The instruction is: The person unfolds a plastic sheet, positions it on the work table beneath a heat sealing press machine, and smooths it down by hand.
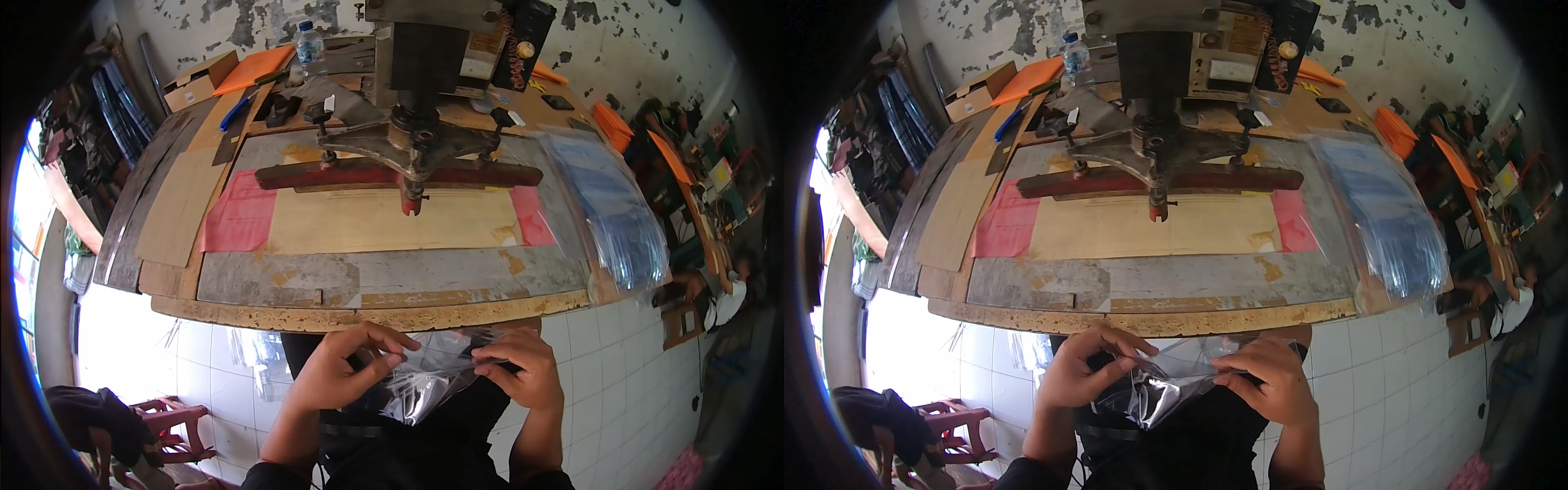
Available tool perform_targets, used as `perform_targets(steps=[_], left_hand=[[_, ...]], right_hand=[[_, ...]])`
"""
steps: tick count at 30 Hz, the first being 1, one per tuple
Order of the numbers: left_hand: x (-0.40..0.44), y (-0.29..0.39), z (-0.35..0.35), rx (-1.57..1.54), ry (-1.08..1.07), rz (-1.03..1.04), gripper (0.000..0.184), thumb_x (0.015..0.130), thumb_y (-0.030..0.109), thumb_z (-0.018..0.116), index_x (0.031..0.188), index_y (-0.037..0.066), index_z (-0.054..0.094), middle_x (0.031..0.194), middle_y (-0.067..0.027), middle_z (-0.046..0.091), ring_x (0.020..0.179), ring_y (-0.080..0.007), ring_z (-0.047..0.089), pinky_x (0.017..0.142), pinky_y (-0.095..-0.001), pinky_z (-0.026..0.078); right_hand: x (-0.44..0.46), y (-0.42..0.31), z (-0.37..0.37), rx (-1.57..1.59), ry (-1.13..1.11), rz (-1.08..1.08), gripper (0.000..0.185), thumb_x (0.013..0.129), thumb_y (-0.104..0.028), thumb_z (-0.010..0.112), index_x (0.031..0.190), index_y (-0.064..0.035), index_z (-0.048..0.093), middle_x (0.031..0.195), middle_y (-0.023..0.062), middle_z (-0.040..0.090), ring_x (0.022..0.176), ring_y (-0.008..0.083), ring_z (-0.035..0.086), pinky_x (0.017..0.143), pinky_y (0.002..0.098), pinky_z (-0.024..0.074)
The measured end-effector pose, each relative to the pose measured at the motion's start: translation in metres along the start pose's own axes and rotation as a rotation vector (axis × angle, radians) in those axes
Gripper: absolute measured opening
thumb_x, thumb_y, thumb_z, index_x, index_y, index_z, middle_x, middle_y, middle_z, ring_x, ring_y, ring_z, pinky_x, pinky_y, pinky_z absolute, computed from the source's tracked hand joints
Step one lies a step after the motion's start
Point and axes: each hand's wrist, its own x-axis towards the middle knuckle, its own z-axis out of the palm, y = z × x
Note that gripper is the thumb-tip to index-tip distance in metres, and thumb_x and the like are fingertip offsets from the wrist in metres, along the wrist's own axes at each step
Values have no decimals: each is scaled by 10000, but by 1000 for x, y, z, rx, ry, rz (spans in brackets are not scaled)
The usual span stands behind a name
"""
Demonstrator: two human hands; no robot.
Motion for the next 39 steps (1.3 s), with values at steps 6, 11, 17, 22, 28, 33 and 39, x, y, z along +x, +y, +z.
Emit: perform_targets(steps=[6, 11, 17, 22, 28, 33, 39], left_hand=[[4, 11, 11, 93, -18, 10, 154, 984, 69, 755, 1115, -12, 743, 1135, -99, 805, 881, -140, 753, 784, -287, 595], [3, 10, 16, 60, -26, -62, 168, 963, 55, 777, 1121, -1, 760, 1106, -95, 801, 918, -162, 753, 841, -310, 594], [5, 8, 20, 65, -55, 7, 171, 941, -45, 743, 1102, 7, 764, 1050, -93, 782, 958, -203, 745, 861, -333, 584], [7, 13, 22, 104, -67, 60, 218, 915, -113, 715, 1095, 0, 763, 1039, -107, 762, 977, -245, 740, 864, -348, 578], [9, 15, 25, 102, -64, 71, 228, 905, -122, 717, 1089, -1, 772, 1045, -108, 753, 981, -242, 736, 871, -351, 575], [10, 12, 26, 129, -50, 132, 220, 912, -106, 731, 1108, -8, 747, 1022, -111, 762, 951, -237, 744, 851, -342, 582], [6, 7, 39, 215, 92, 110, 213, 929, -14, 783, 1117, 3, 683, 991, -122, 794, 872, -238, 792, 775, -325, 602]], right_hand=[[-3, -1, 1, -4, 0, 14, 255, 802, -92, 884, 1045, -84, 806, 858, 15, 787, 782, 198, 705, 777, 353, 481], [-4, -1, 1, 5, 23, -13, 233, 804, -67, 872, 1027, -83, 807, 860, 7, 789, 796, 191, 719, 791, 352, 490], [-7, 1, 4, 7, 61, -9, 249, 770, -50, 879, 1007, -86, 811, 854, 13, 780, 788, 194, 715, 796, 361, 497], [-6, -1, 5, 15, 82, -12, 204, 758, -11, 867, 946, -71, 817, 807, 15, 774, 760, 200, 717, 795, 353, 502], [-7, 0, 3, 21, 95, -14, 218, 754, 14, 861, 949, -73, 816, 807, 15, 775, 752, 199, 715, 797, 362, 507], [-11, 4, -4, 53, 34, -11, 301, 767, -163, 904, 1029, -49, 810, 900, 58, 785, 866, 233, 725, 847, 354, 515], [-4, -17, 1, 322, -9, 47, 644, 793, -345, 944, 1284, 8, 721, 1235, 149, 723, 1118, 283, 688, 942, 390, 525]])
